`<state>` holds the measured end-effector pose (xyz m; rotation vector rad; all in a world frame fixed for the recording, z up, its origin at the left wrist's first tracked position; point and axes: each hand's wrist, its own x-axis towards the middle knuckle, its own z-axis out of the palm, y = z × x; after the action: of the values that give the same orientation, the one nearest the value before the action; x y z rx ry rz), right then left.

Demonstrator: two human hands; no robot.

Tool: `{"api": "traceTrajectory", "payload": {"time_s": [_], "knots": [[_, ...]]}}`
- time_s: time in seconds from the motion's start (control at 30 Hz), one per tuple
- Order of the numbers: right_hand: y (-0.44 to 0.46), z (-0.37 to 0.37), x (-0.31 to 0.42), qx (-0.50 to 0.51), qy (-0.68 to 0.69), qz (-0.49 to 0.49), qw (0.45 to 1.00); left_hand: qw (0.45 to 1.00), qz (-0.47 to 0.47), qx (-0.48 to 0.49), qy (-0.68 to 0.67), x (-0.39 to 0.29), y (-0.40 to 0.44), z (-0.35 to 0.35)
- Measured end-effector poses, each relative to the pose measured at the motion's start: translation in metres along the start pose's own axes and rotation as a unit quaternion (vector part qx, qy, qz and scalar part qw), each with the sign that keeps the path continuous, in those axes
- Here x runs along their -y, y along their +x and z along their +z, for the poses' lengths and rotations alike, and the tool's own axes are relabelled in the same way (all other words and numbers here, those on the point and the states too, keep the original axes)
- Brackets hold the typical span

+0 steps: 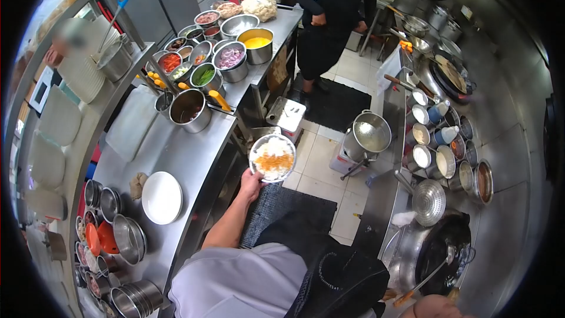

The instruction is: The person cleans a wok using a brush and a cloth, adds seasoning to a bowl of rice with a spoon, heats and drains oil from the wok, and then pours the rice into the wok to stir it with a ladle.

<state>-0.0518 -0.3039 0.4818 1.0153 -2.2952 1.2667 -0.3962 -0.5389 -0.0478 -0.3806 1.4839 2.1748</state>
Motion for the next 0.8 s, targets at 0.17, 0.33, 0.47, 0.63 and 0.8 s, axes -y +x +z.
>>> {"api": "traceTrajectory", "payload": {"time_s": [0.17, 0.33, 0.47, 0.63, 0.8], "knots": [[-0.002, 0.02, 0.008, -0.137, -0.091, -0.049, 0.985, 0.994, -0.043, 0.097, 0.041, 0.024, 0.006, 0.047], [-0.038, 0.04, 0.04, -0.167, -0.09, 0.022, 0.982, 0.981, -0.069, 0.168, 0.075, 0.034, 0.0, 0.086], [-0.163, 0.021, 0.071, -0.355, -0.133, 0.106, 0.919, 0.968, -0.096, 0.209, 0.099, 0.051, -0.002, 0.101], [-0.354, 0.071, -0.03, -0.498, -0.503, 0.579, 0.405, 0.955, -0.116, 0.235, 0.14, 0.064, -0.016, 0.115], [-0.459, 0.153, -0.086, -0.434, -0.426, 0.749, 0.265, 0.941, -0.12, 0.267, 0.171, 0.069, -0.031, 0.128]]}}
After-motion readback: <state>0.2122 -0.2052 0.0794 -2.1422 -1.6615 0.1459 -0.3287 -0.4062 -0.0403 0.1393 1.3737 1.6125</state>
